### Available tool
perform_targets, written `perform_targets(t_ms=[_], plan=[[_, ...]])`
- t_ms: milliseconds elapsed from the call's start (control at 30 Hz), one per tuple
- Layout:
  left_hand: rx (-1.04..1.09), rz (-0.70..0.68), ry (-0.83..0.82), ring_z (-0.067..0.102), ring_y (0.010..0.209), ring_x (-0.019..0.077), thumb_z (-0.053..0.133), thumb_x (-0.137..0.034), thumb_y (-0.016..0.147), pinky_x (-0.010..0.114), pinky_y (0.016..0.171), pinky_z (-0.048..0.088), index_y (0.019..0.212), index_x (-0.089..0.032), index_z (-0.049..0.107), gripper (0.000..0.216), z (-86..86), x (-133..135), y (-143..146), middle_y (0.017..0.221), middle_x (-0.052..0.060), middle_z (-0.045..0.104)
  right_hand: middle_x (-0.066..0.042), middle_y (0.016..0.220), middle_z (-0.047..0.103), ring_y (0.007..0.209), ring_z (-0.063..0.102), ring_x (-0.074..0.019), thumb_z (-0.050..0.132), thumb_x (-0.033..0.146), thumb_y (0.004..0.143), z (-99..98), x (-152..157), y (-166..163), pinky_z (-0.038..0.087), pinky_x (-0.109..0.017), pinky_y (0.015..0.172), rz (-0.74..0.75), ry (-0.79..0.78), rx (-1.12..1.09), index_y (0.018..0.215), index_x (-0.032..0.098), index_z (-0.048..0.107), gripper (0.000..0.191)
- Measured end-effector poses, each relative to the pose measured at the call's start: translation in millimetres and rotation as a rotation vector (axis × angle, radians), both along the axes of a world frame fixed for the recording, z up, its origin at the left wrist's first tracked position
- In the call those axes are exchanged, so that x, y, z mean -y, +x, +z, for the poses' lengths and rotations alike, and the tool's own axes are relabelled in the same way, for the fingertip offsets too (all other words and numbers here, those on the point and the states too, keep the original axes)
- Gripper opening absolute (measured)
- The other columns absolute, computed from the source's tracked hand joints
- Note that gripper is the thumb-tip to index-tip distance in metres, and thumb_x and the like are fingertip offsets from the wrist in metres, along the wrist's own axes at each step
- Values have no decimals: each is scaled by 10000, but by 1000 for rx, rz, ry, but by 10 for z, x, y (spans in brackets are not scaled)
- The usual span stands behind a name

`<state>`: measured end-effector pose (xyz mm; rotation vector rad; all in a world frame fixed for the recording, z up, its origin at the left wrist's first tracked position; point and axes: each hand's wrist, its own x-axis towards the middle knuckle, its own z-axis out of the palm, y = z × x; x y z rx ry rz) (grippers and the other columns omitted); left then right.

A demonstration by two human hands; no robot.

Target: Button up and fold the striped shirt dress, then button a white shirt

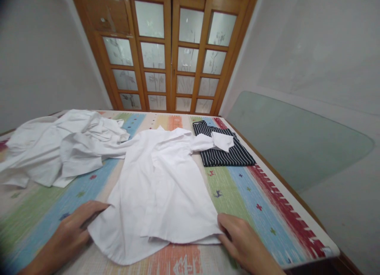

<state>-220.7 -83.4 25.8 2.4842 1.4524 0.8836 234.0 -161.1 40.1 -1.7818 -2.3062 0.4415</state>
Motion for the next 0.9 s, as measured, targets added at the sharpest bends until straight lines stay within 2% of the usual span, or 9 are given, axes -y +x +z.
perform_targets(t_ms=[100, 200, 300, 433, 533, 633, 700, 800, 900], plan=[[105, 171, -85, 674, 643, 154, 484, -351, 805, 204, 627, 512, 891, -233, 657, 227, 124, 34, 47, 777, -18, 727, 10, 657, 562, 606, 531, -134, 506, 149, 836, 37, 32, 32, 356, -235, 595, -17, 63, -22, 707, 209, 445, 155], [168, 323, -92, 684, 627, 161, 527, -389, 776, 209, 615, 506, 973, -231, 637, 275, 268, 69, -40, 740, -29, 730, 27, 615, 531, 552, 497, -122, 505, 132, 803, 66, 79, 50, 344, -224, 553, -34, 114, -26, 705, 212, 456, 136], [131, 353, -152, 672, 554, 151, 584, -381, 725, 199, 547, 491, 1002, -246, 630, 312, 314, 96, -209, 675, -56, 721, 35, 599, 521, 528, 490, -116, 488, 109, 767, 57, 112, 62, 344, -214, 531, -57, 155, -32, 701, 215, 457, 129], [-5, 304, -251, 599, 429, 117, 543, -327, 749, 183, 470, 468, 992, -256, 645, 273, 192, 182, -351, 562, -85, 651, 33, 589, 538, 516, 510, -124, 491, 126, 753, 2, 124, 79, 355, -218, 524, -72, 185, -29, 701, 223, 465, 113], [-67, 269, -66, 660, 566, 142, 513, -252, 727, 201, 543, 523, 1063, -245, 637, 358, 49, 289, -321, 742, -27, 709, 26, 597, 570, 509, 532, -140, 498, 184, 786, -57, 130, 83, 373, -231, 526, -101, 174, -33, 739, 231, 482, 69], [-137, 155, 201, 695, 863, 198, 484, -200, 712, 259, 781, 554, 1136, -244, 624, 449, -55, 385, -223, 1020, 49, 711, 17, 629, 605, 525, 567, -155, 479, 259, 843, -124, 139, 62, 410, -242, 546, -153, 130, -72, 806, 237, 491, 44], [-173, 91, 306, 676, 950, 215, 455, -177, 742, 305, 899, 521, 1162, -243, 616, 455, -89, 422, -163, 1074, 68, 697, 13, 658, 620, 550, 589, -161, 477, 268, 845, -161, 143, 43, 429, -245, 563, -171, 113, -95, 848, 239, 498, 36], [-193, 72, 419, 682, 887, 211, 438, -185, 814, 318, 901, 513, 1110, -224, 626, 352, -96, 430, -146, 974, 70, 712, 19, 665, 616, 567, 589, -163, 487, 183, 756, -190, 147, 40, 431, -242, 567, -154, 144, -98, 869, 241, 520, 131], [-215, 131, 456, 691, 750, 189, 438, -207, 836, 275, 777, 538, 1061, -211, 610, 283, -90, 415, -235, 877, 51, 718, 32, 628, 589, 528, 548, -151, 476, 129, 669, -193, 161, 96, 405, -232, 532, -165, 190, -105, 830, 241, 529, 203]])
